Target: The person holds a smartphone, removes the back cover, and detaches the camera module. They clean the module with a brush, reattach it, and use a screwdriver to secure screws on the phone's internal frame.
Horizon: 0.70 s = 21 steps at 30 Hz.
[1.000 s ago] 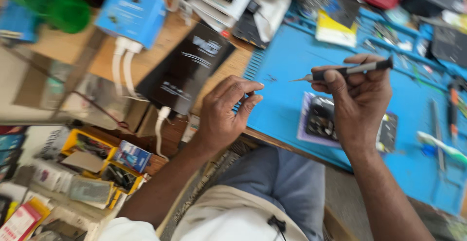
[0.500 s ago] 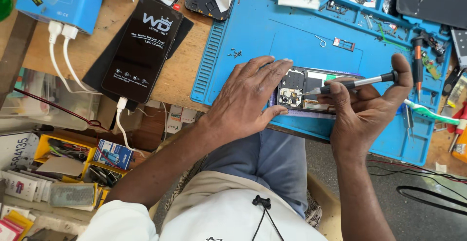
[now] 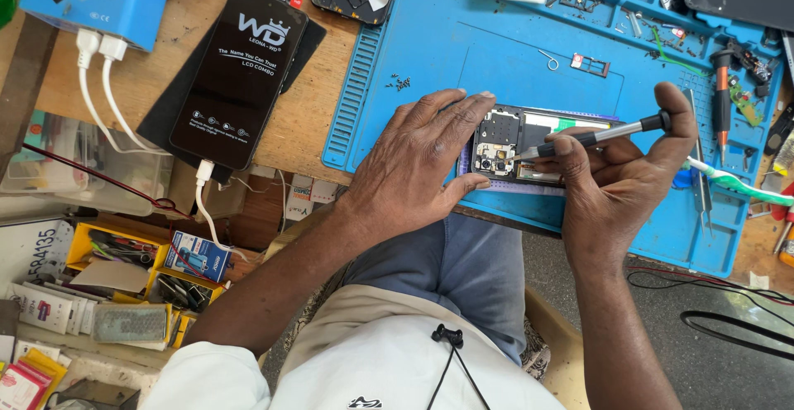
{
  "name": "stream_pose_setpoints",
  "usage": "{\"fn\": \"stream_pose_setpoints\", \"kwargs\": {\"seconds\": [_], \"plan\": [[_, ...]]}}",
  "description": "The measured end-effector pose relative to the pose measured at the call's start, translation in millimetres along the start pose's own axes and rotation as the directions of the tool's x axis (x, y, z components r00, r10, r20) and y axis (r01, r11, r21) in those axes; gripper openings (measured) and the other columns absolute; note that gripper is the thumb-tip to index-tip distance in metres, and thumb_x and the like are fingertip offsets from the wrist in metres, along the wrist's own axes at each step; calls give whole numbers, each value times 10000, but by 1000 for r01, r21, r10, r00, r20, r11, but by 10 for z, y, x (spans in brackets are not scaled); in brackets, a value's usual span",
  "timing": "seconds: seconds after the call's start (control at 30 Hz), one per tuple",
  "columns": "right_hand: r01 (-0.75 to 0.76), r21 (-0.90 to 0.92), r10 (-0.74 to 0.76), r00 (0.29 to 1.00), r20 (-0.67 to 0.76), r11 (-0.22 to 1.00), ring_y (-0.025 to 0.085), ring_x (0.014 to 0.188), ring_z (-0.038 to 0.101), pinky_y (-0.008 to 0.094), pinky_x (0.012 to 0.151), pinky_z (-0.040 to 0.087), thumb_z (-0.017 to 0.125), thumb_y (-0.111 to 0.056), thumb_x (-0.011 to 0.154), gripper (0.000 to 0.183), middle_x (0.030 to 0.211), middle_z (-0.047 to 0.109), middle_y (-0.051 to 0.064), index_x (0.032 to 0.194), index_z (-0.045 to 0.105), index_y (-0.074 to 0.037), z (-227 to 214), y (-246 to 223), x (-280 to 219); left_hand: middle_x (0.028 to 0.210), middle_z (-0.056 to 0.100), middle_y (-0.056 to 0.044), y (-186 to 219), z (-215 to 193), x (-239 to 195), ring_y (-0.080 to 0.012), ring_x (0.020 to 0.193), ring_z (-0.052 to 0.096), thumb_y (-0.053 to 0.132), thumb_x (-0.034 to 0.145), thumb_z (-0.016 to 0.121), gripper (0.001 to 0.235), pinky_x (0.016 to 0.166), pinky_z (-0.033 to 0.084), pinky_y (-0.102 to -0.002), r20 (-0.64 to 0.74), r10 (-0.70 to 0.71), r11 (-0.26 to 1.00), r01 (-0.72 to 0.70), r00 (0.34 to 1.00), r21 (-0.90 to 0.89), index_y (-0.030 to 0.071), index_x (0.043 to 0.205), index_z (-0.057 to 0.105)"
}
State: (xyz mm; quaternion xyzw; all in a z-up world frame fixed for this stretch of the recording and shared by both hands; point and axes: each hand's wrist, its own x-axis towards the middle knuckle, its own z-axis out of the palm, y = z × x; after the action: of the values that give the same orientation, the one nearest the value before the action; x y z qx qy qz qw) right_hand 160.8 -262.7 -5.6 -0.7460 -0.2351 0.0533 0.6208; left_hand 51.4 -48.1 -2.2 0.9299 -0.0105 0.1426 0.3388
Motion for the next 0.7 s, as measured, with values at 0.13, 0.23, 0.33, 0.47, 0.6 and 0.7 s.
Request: {"fn": "stream_pose_setpoints", "kwargs": {"seconds": [0.13, 0.23, 0.33, 0.47, 0.6, 0.7], "plan": [[4, -24, -4, 1000, 8, 1000, 224, 975, 805, 311, 847, 672, 792, -43, 1126, 811, 1067, 769, 183, 1606, 140, -95, 5, -5, 0, 1462, 553, -201, -11, 11, -13, -335, 1410, 450, 384, 834, 830, 902, 1139, 374, -489, -8, 4, 1000, -4, 1000, -7, 6, 1522, 385], [-26, -1, 26, 1000, 4, 1000, 222, 946, 803, 308, 839, 688, 780, -33, 1123, 799, 1048, 765, 183, 1600, 142, -96, 11, -17, 6, 1462, 552, -201, -15, 15, -10, -336, 1410, 448, 389, 832, 829, 906, 1139, 372, -492, -12, 4, 1000, -4, 1000, -6, 8, 1523, 384], [-16, 1, 16, 1000, 12, 1000, 227, 963, 805, 319, 852, 659, 777, -24, 1127, 791, 1065, 767, 187, 1594, 143, -104, 14, -24, 2, 1460, 551, -203, -12, 20, -8, -334, 1406, 449, 401, 829, 828, 909, 1133, 372, -493, -10, -1, 1000, 1, 1000, -3, 11, 1520, 383], [-7, -10, 7, 1000, 9, 1000, 229, 968, 804, 324, 852, 659, 779, -22, 1129, 790, 1069, 765, 188, 1594, 147, -111, 14, -24, -5, 1452, 555, -199, -11, 20, -5, -331, 1406, 449, 413, 829, 823, 916, 1128, 373, -494, 5, -15, 1000, 15, 1000, -2, 11, 1522, 378], [9, -1, -9, 1000, 20, 1000, 234, 992, 804, 332, 867, 662, 776, -9, 1131, 788, 1091, 763, 192, 1594, 147, -115, 0, 3, -16, 1458, 556, -199, -18, 20, -17, -328, 1413, 449, 410, 840, 821, 910, 1146, 370, -492, -14, 11, 1000, -11, 1000, -4, 2, 1522, 379], [40, -16, -39, 999, 30, 999, 240, 1009, 801, 337, 879, 672, 750, 22, 1114, 792, 1108, 755, 202, 1598, 139, -118, -18, 24, -34, 1455, 557, -204, -23, 24, -15, -327, 1410, 452, 405, 836, 824, 912, 1151, 369, -491, -20, 19, 1000, -19, 1000, -1, -4, 1519, 381]]}}
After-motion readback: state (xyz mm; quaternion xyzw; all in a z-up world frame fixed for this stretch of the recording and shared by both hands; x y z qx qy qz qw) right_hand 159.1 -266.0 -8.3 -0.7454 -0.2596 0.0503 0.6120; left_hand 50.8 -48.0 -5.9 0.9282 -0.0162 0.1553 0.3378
